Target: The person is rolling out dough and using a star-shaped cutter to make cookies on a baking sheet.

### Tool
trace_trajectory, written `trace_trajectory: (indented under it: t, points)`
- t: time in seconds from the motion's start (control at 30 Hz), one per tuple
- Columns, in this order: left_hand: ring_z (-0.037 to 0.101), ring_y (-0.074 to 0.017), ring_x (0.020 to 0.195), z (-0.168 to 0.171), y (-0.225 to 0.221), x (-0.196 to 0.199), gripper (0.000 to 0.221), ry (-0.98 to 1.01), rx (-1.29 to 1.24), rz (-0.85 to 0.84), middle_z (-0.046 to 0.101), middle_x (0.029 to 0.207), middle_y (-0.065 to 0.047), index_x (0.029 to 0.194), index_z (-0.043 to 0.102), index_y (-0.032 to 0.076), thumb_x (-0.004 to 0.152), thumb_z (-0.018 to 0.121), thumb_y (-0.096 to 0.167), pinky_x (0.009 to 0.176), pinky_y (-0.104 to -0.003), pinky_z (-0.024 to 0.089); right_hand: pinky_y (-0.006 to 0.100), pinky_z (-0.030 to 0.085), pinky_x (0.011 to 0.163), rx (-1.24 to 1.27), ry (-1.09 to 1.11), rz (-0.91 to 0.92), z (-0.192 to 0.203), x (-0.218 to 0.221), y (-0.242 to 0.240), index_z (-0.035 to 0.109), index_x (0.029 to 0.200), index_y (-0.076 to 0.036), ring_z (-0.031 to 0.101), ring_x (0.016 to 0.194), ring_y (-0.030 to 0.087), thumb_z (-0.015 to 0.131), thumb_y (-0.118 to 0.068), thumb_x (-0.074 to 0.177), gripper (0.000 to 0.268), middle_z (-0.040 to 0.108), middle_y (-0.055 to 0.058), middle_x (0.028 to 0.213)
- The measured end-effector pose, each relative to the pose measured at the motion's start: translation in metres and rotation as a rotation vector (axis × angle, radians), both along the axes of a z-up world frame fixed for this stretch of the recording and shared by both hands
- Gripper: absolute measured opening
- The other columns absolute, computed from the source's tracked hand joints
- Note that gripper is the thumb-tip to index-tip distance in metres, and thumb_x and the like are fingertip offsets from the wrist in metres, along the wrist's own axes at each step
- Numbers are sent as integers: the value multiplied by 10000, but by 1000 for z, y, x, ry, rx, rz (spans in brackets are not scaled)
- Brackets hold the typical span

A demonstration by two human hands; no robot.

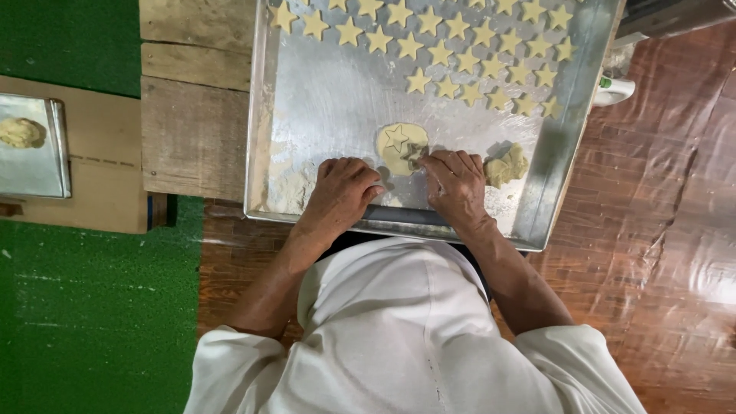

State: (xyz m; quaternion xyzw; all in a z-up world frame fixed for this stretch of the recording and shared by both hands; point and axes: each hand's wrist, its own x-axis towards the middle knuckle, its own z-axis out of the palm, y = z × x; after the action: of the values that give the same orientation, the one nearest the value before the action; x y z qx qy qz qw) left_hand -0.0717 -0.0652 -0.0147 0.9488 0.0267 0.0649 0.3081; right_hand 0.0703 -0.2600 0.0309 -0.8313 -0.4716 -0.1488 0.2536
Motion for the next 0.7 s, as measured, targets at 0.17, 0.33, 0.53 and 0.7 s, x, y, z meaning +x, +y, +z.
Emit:
trace_trajectory:
  t: [0.17,0.33,0.53,0.7]
  points:
    - [615,-229,997,-4,0,0,205,-4,-2,2,586,958,2,1069,668,205,1031,587,390,989,-504,413,341,451,731,13,37,14,-5,-1,1,781,958,-131,642,755,241,703,-61,960,106,668,34,866]
    - [622,-237,1011,-5,-1,0,196,-5,13,11,597,966,-4,1070,668,204,1025,602,383,988,-506,421,339,454,732,8,20,26,-8,0,4,774,945,-129,646,759,229,712,-68,958,89,673,27,871]
    - [630,-245,1034,0,1,2,193,21,-17,12,616,980,-6,1081,677,207,1023,604,376,996,-514,418,338,452,727,-3,-5,32,-8,0,7,772,939,-135,641,748,223,721,-72,954,83,664,23,861]
    - [631,-236,1041,1,0,2,189,38,-24,16,619,978,2,1077,681,215,1020,606,379,1000,-507,418,339,455,726,-7,0,33,-11,0,7,779,943,-147,643,742,220,713,-69,950,103,665,16,858]
